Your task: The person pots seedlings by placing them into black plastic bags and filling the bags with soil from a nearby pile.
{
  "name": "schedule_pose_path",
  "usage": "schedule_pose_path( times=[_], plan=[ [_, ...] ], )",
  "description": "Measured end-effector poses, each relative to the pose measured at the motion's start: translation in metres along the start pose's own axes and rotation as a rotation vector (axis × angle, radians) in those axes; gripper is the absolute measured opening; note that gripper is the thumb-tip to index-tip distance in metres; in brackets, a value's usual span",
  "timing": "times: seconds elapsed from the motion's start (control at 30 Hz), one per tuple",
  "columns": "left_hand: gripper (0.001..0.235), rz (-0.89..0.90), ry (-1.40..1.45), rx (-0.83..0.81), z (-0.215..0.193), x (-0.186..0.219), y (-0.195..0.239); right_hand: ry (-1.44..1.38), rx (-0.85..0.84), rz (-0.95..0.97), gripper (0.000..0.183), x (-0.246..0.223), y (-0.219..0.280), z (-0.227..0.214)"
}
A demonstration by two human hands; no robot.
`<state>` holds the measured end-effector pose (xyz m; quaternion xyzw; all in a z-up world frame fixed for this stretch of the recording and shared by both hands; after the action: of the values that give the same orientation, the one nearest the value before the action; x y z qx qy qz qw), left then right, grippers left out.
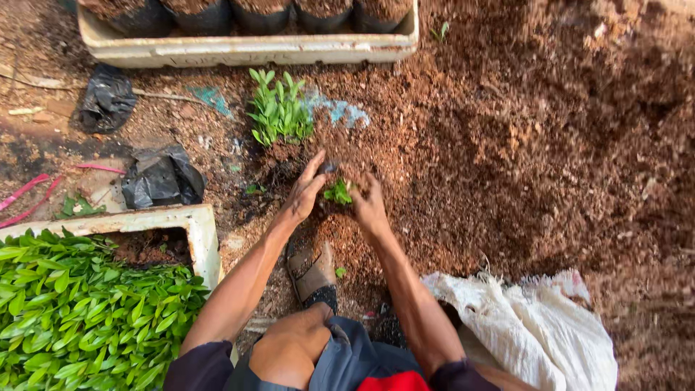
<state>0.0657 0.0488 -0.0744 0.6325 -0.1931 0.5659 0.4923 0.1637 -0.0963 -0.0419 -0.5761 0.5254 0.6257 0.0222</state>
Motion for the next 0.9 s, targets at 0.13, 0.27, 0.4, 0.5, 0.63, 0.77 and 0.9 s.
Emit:
schedule_pose_path(
  times=[0.13, 0.27, 0.4, 0.5, 0.63, 0.77, 0.9],
  plan=[
    [0.072, -0.186, -0.202, 0.143, -0.011, -0.022, 0.012, -0.364, -0.109, 0.154, 0.075, 0.000, -0.001, -0.014],
    [0.075, -0.164, -0.443, 0.235, -0.021, -0.051, 0.009, 0.942, -0.401, -0.231, 0.073, 0.051, 0.036, -0.028],
    [0.080, -0.117, -0.453, 0.261, -0.017, -0.055, -0.003, 1.610, -0.548, -0.496, 0.055, 0.153, 0.102, -0.042],
    [0.082, 0.300, -0.482, 0.181, -0.007, 0.000, 0.002, 1.484, -0.474, -0.351, 0.031, 0.180, 0.073, -0.061],
    [0.093, 0.609, -0.602, -0.021, 0.018, 0.054, 0.024, 0.466, -0.254, 0.031, 0.018, 0.121, 0.035, -0.088],
    [0.067, 0.549, -0.686, -0.033, 0.033, 0.047, 0.026, 0.620, -0.039, -0.618, 0.037, -0.026, 0.031, -0.052],
    [0.045, 0.525, -0.675, 0.029, 0.033, 0.032, 0.014, 0.526, -0.172, -0.568, 0.043, -0.055, 0.032, -0.019]
  ],
)
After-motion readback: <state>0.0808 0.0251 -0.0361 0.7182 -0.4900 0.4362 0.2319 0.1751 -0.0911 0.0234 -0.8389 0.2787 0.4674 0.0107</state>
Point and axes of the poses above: each hand's wrist, its own y-axis away from the middle knuckle, its own z-axis out of the palm, x = y × z, the point moved 9 cm from there along -y, towards the middle knuckle, and after that the axes turned 3 degrees about y, right-handed, at the moved point
